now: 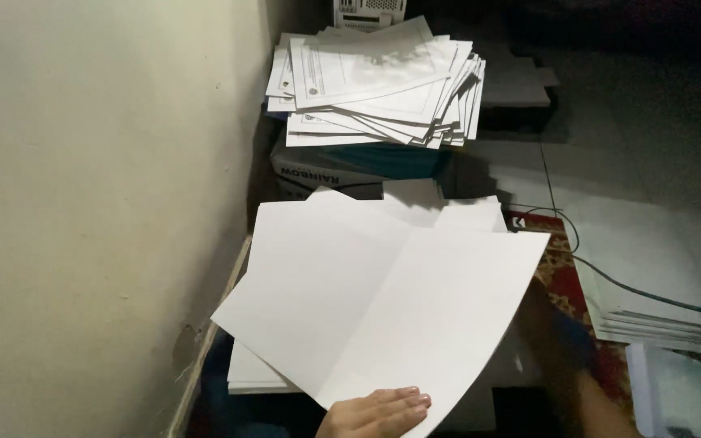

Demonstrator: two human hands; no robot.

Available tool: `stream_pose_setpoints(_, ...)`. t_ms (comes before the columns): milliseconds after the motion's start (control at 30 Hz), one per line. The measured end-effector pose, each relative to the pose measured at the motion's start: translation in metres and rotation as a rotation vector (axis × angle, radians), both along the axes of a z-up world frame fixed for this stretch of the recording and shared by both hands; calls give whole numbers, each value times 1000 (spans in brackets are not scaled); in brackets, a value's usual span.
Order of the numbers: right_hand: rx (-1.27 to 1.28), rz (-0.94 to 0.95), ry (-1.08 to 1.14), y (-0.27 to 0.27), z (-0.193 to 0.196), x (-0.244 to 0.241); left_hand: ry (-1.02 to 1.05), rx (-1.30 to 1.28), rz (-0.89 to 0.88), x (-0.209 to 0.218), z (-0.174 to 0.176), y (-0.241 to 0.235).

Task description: Folding large white paper sheets manually from a stack on the floor.

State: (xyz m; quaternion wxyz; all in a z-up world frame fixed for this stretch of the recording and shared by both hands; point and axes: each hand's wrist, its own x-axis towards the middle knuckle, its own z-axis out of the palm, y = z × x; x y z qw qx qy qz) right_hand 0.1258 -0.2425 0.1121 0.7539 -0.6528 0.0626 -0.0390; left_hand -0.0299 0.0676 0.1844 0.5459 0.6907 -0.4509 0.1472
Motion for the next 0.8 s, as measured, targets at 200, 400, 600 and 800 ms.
stream_pose_setpoints(200, -32, -181, -25, -17, -10, -12, 345, -240, 293, 1, 13, 10)
stream_pose_setpoints(400, -372, -137, -123, -3, -21, -11, 810, -378, 856, 97, -10, 37)
stream_pose_setpoints(600, -1222, -163, -143, 6, -65, -2, 510, -196, 1144, 166, -118, 41)
stream_pose_setpoints(800, -1617, -86, -150, 24, -46, -14, 369, 298, 1211, 162, -112, 29)
